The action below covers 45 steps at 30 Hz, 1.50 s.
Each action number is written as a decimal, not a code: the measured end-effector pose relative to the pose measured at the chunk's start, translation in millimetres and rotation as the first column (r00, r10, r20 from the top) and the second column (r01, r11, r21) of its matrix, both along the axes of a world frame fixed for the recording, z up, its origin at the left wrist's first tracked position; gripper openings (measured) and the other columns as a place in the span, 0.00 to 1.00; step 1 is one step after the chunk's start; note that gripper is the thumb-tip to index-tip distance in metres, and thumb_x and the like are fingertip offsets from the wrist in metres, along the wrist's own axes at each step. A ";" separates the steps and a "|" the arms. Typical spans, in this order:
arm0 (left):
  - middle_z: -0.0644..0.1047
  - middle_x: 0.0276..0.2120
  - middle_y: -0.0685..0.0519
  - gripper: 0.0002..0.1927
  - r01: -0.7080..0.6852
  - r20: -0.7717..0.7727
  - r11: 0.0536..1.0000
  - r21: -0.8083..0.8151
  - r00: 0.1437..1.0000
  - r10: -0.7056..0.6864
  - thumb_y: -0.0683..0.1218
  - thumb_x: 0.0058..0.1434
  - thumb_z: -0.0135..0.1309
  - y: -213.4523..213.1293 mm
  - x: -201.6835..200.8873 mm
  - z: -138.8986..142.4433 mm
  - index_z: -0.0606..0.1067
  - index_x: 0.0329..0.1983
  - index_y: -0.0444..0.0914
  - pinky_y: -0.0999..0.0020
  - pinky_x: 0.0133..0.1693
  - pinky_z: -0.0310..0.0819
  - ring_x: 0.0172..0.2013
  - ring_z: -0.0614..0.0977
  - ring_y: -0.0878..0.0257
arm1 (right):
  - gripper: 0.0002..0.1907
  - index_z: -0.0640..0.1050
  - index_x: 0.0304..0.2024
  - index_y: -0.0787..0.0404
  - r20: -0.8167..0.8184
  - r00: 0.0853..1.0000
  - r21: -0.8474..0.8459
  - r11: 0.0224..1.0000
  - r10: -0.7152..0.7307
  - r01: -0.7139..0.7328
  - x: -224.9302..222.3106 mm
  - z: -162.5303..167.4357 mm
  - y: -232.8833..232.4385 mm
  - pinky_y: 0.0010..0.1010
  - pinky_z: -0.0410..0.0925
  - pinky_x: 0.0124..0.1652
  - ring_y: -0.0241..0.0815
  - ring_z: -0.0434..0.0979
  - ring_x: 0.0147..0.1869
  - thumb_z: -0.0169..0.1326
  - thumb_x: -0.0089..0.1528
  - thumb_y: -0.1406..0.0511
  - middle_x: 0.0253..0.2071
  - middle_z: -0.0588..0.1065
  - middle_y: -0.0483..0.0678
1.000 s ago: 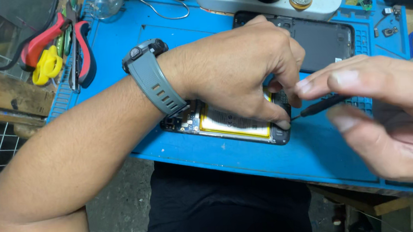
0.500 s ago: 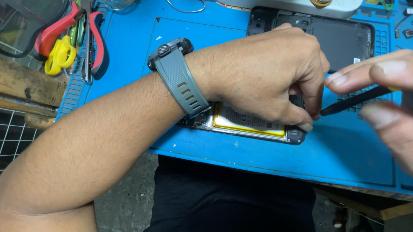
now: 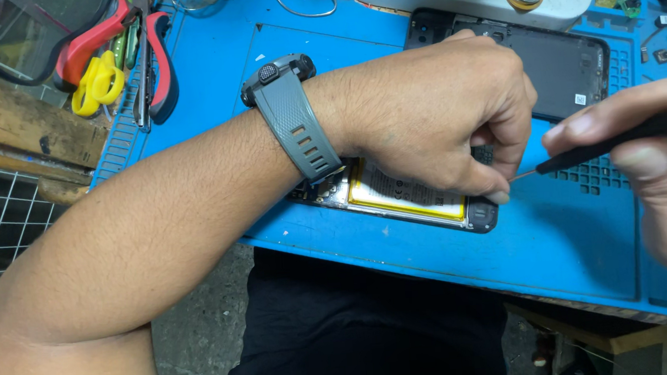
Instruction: The person prying the back cover off a phone by hand, then using a screwdriver to remove screws from the internal chassis.
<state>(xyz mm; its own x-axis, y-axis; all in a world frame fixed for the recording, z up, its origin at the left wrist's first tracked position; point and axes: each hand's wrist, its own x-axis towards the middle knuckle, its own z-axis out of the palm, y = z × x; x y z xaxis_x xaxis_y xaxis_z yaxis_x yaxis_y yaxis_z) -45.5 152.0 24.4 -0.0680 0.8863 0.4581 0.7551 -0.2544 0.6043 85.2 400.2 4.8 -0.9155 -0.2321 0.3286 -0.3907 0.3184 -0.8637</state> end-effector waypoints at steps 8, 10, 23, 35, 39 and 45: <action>0.79 0.28 0.51 0.05 -0.259 -0.156 0.950 0.175 0.945 0.286 0.43 0.60 0.65 -4.7 -21.6 -7.6 0.82 0.30 0.37 0.61 0.36 0.77 0.30 0.83 0.59 | 0.15 0.70 0.52 0.59 0.026 0.999 -0.026 0.999 -0.043 0.044 7.4 -4.2 12.7 0.38 0.80 0.54 0.43 0.80 0.48 0.45 0.82 0.54 0.44 0.74 0.52; 0.80 0.28 0.50 0.04 -0.368 -0.154 0.907 0.205 0.903 0.401 0.42 0.58 0.63 -4.0 -25.0 -11.4 0.82 0.30 0.36 0.61 0.34 0.77 0.31 0.83 0.58 | 0.11 0.70 0.52 0.57 -0.016 0.999 0.100 0.994 0.036 -0.034 10.1 2.0 6.2 0.39 0.80 0.54 0.45 0.83 0.48 0.48 0.80 0.57 0.42 0.76 0.54; 0.81 0.28 0.48 0.07 -0.367 -0.146 0.907 0.206 0.905 0.399 0.42 0.57 0.61 -5.3 -25.4 -12.8 0.83 0.37 0.34 0.62 0.30 0.76 0.28 0.82 0.59 | 0.26 0.64 0.65 0.51 -0.219 0.935 0.324 0.925 0.279 -0.200 -3.2 29.1 -21.0 0.36 0.82 0.45 0.46 0.87 0.44 0.54 0.67 0.70 0.39 0.79 0.53; 0.79 0.27 0.53 0.08 -0.103 -0.069 0.993 0.058 0.992 0.107 0.46 0.54 0.66 -14.8 -18.7 9.7 0.85 0.36 0.40 0.67 0.29 0.74 0.27 0.80 0.63 | 0.34 0.67 0.55 0.51 -0.296 0.871 0.405 0.877 0.392 -0.258 0.9 44.8 -37.3 0.42 0.80 0.49 0.49 0.84 0.47 0.68 0.51 0.71 0.42 0.75 0.52; 0.78 0.25 0.56 0.10 -0.136 -0.043 0.969 -0.207 0.991 0.130 0.49 0.48 0.68 -15.4 -9.9 18.7 0.85 0.34 0.44 0.66 0.27 0.71 0.26 0.79 0.64 | 0.29 0.67 0.55 0.52 -0.203 0.856 0.341 0.854 0.475 -0.393 0.1 49.4 -40.5 0.48 0.78 0.55 0.50 0.85 0.50 0.60 0.54 0.75 0.44 0.78 0.52; 0.77 0.21 0.57 0.11 -0.151 -0.036 0.933 -0.326 0.988 0.147 0.51 0.47 0.69 -15.6 1.9 28.5 0.84 0.33 0.44 0.65 0.28 0.71 0.24 0.79 0.65 | 0.28 0.67 0.59 0.51 -0.206 0.912 0.331 0.902 0.356 -0.277 0.8 38.7 -32.3 0.48 0.77 0.58 0.51 0.84 0.53 0.54 0.60 0.78 0.47 0.79 0.51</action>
